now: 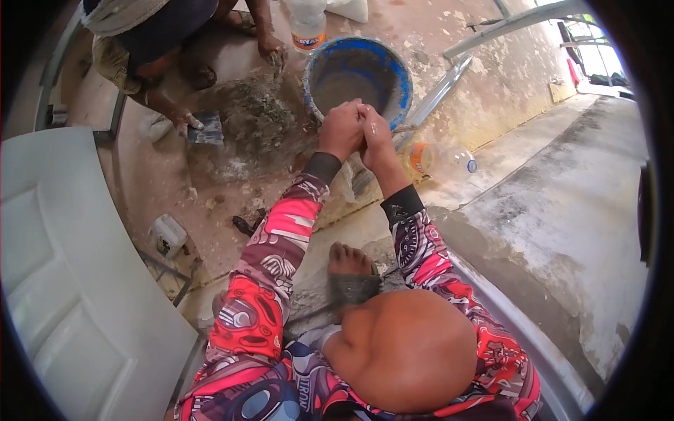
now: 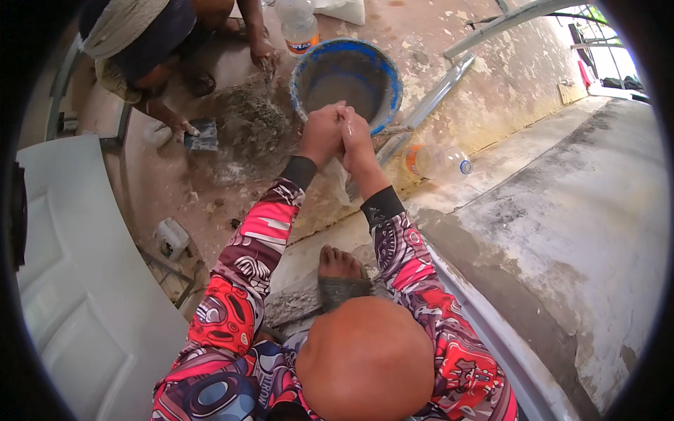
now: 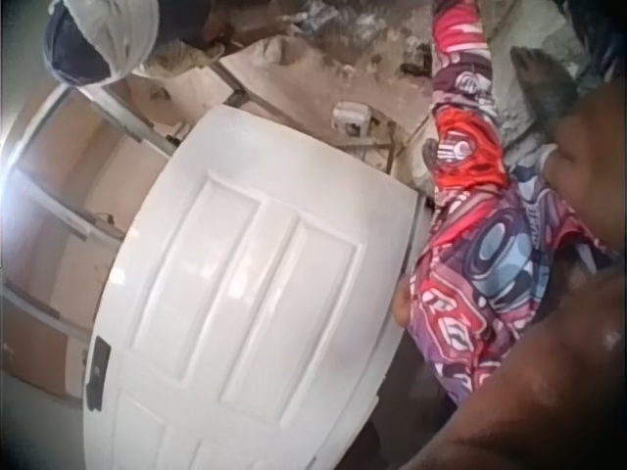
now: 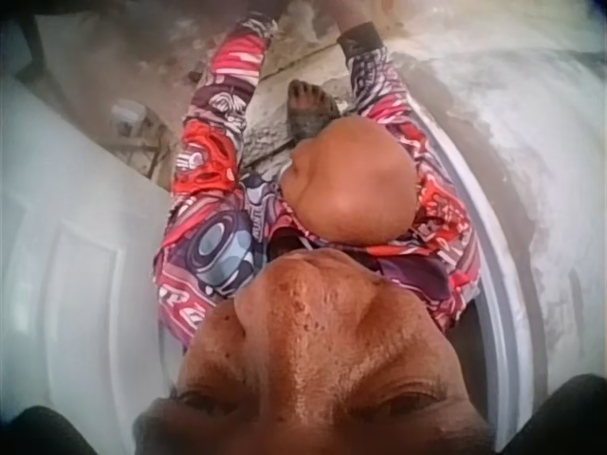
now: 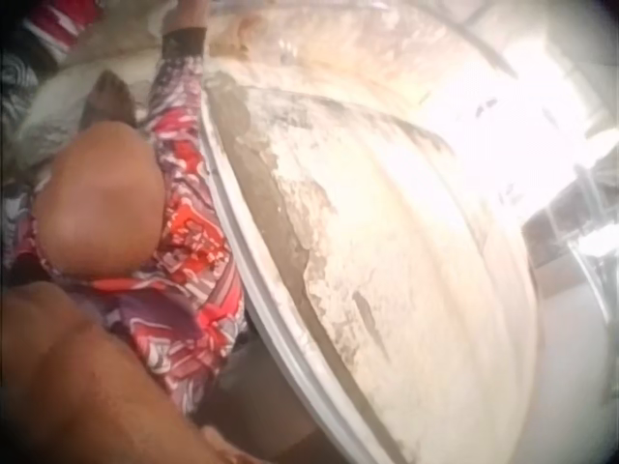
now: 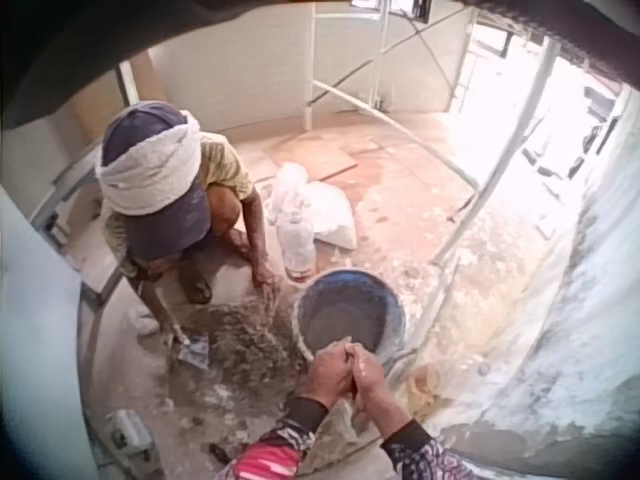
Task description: The person applies wet concrete to a damaged section of a wall using two trowels to spread and smooth the material.
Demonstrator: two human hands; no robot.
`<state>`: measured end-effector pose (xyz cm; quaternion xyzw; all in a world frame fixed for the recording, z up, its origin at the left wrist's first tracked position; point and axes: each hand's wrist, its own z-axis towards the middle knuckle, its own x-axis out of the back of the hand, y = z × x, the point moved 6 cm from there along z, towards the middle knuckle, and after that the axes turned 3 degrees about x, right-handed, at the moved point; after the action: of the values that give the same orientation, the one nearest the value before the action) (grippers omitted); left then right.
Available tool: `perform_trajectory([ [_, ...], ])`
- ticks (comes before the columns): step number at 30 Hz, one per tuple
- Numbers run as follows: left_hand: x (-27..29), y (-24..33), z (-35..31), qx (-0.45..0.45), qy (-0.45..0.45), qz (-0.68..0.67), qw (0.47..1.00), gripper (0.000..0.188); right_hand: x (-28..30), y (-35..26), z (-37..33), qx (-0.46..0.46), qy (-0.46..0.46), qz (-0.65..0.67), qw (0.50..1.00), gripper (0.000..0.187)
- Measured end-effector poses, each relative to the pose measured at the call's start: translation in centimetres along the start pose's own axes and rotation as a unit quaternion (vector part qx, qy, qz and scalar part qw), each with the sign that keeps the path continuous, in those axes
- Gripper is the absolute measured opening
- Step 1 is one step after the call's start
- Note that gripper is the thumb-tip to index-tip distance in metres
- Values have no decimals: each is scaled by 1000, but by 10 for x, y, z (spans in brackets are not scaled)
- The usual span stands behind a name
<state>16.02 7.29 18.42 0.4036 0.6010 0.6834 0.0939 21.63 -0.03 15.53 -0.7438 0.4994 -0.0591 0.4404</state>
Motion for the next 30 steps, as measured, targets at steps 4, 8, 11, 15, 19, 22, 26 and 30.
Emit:
perform_trajectory([
  [4,10,17,-2,-36,43,69,996,23,5,-10,9,79,-15,-58,995,24],
  [8,15,42,0,-91,18,115,989,23,5,-28,8,54,17,-6,998,26],
  [11,16,69,-2,-223,42,197,954,40,33,-40,32,56,27,53,997,30],
  [15,17,62,-13,-256,-13,348,902,60,10,-60,9,34,-40,76,996,30],
  [19,11,60,-21,-280,-47,378,881,62,2,-64,17,204,-57,-158,964,29],
  [22,7,62,-32,-283,-75,387,874,58,8,-63,20,237,-29,-212,948,23],
  [26,6,78,-41,-319,-154,403,844,58,30,-68,43,244,-17,-300,922,25],
  [30,39,88,-35,-364,-123,372,845,49,16,-74,40,183,-17,-223,957,28],
])
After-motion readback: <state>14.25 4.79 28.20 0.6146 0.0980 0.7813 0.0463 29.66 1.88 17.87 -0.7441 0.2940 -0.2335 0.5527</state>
